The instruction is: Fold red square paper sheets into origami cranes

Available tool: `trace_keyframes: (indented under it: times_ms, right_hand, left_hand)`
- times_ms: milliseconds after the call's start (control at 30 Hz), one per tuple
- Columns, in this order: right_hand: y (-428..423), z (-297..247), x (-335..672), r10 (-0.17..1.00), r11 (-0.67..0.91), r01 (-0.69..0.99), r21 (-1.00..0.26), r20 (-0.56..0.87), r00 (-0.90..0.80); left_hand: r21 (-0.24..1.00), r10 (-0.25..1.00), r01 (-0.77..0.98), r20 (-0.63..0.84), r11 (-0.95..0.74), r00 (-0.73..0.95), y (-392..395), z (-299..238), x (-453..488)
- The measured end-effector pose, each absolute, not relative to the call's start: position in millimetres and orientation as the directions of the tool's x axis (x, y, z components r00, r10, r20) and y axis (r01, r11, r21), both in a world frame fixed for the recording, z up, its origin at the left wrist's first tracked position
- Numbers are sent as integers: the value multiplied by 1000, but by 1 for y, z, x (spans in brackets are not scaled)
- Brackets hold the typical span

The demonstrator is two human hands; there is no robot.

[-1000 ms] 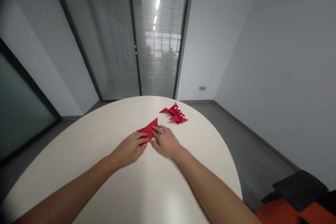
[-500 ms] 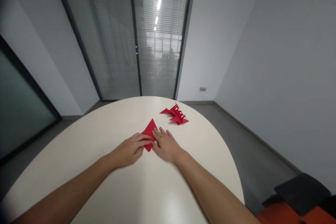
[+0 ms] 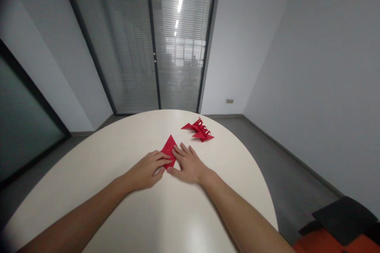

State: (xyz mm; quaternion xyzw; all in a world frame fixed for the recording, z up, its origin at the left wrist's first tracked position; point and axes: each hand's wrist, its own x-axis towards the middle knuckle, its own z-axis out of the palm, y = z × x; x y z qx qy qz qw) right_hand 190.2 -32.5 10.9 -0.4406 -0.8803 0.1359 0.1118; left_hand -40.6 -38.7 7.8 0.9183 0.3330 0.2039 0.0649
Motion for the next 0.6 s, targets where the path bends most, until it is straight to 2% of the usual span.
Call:
trace_keyframes:
  times_ms: [200, 433, 600]
  right_hand:
    - [-28, 7, 198, 786, 611, 739, -286, 106, -609]
    - [-25, 14, 192, 665, 746, 618, -247, 321, -674]
    - [-25, 14, 193, 641, 767, 588, -256, 343, -687]
  left_hand:
    - [270, 602, 538, 347, -799, 719, -37, 6, -43]
    - [173, 626, 607, 330, -776, 706, -42, 13, -42]
    - [210, 623, 589, 339, -780, 705, -43, 15, -43]
